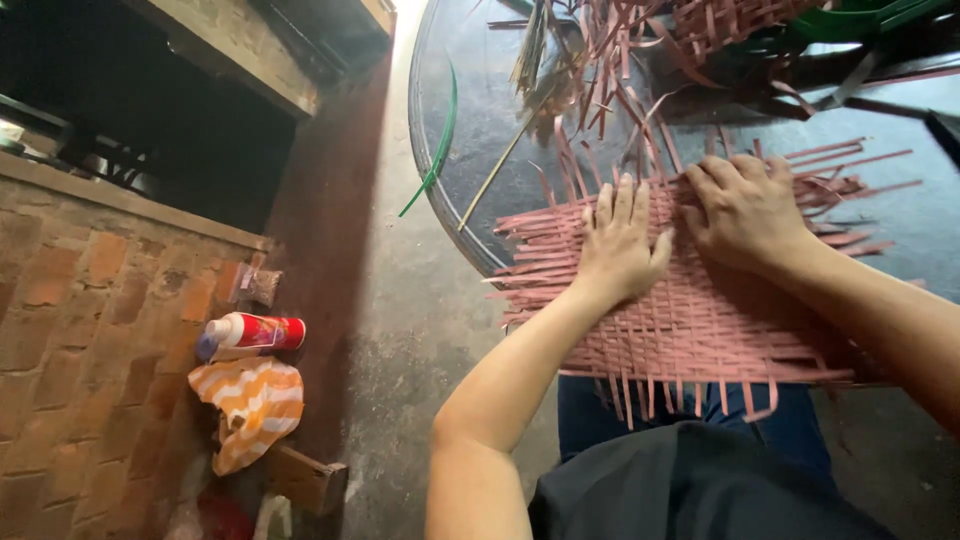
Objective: A person is weaving a mat using pink plastic strips on a circular table.
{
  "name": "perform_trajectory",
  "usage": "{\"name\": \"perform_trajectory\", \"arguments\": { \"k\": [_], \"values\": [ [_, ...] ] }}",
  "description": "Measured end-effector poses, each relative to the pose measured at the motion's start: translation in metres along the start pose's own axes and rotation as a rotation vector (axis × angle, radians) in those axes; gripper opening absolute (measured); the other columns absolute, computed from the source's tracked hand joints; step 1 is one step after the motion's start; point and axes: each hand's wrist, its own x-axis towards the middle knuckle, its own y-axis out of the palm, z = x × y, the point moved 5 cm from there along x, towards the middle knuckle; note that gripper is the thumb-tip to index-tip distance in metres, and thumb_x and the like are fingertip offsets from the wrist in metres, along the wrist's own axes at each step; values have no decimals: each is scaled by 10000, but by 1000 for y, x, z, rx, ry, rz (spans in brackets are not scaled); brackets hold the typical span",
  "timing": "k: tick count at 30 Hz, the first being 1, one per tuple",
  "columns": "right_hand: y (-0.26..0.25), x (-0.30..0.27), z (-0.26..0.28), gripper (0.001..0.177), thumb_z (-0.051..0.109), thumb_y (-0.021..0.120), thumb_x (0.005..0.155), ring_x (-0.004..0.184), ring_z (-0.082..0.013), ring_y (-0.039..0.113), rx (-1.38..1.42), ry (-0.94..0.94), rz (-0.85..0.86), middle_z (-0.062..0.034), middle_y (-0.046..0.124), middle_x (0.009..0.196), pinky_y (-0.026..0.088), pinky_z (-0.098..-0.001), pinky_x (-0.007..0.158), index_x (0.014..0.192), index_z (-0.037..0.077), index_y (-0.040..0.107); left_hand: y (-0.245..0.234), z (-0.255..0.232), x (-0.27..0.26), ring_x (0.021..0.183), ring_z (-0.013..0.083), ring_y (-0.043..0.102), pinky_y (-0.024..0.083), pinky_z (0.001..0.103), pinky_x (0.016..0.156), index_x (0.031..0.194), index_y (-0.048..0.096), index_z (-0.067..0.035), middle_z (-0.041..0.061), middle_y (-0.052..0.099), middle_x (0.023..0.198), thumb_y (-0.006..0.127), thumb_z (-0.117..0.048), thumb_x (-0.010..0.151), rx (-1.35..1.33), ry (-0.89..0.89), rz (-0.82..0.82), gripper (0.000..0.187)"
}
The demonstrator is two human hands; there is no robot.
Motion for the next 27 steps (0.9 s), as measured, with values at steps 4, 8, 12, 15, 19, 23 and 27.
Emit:
{"name": "perform_trajectory", "arguments": {
  "k": [4, 8, 12, 15, 19, 23, 27],
  "values": [
    [37, 12, -3, 541, 343, 378, 734, 1072, -221, 488, 79, -14, 222, -49, 491, 1262, 337, -462, 868, 1240, 172, 469, 0, 7, 16, 1298, 317, 41, 43, 484, 1024, 1340, 98, -62, 127, 56, 1417, 273, -375, 792, 50, 1, -4, 655],
    [38, 10, 4, 528, 202, 455, 641, 1067, -284, 486, 256, 147, 137, -69, 555, 1103, 348, -457, 802, 1158, 160, 554, 18, 18, 22, 1241, 358, 263, 243, 489, 966, 1296, 280, -39, 176, 294, 1337, 391, -377, 741, 94, 104, -293, 659],
    [43, 10, 6, 489, 269, 441, 677, 1078, -281, 446, 274, 199, 151, -63, 526, 1091, 310, -450, 812, 1145, 172, 548, 26, 23, 28, 1235, 340, 248, 226, 474, 962, 1297, 262, -30, 165, 288, 1319, 393, -376, 719, 114, 69, -246, 686],
    [39, 11, 7, 480, 301, 435, 690, 1062, -287, 453, 263, 199, 136, -73, 526, 1067, 303, -447, 811, 1138, 170, 546, 26, 23, 32, 1233, 336, 240, 214, 467, 962, 1302, 239, -25, 166, 284, 1305, 381, -380, 707, 95, 38, -214, 708],
    [40, 9, 7, 450, 327, 427, 711, 1049, -299, 457, 272, 211, 154, -71, 523, 1057, 294, -458, 821, 1117, 180, 551, 16, 18, 27, 1195, 355, 295, 246, 450, 940, 1291, 266, -8, 184, 333, 1248, 400, -345, 688, 41, 27, -247, 704],
    [47, 7, 6, 457, 339, 450, 704, 1055, -314, 444, 300, 211, 176, -73, 505, 1053, 286, -484, 831, 1118, 169, 545, 24, 21, 31, 1177, 349, 313, 263, 449, 925, 1286, 301, -54, 165, 358, 1213, 407, -336, 708, 65, 42, -301, 651],
    [49, 6, 7, 453, 342, 469, 681, 1020, -298, 469, 243, 199, 115, -60, 501, 993, 302, -482, 823, 1093, 176, 559, 28, 25, 34, 1149, 324, 342, 286, 431, 902, 1271, 347, -108, 137, 383, 1172, 427, -345, 711, 108, 49, -372, 613]
  ]
}}
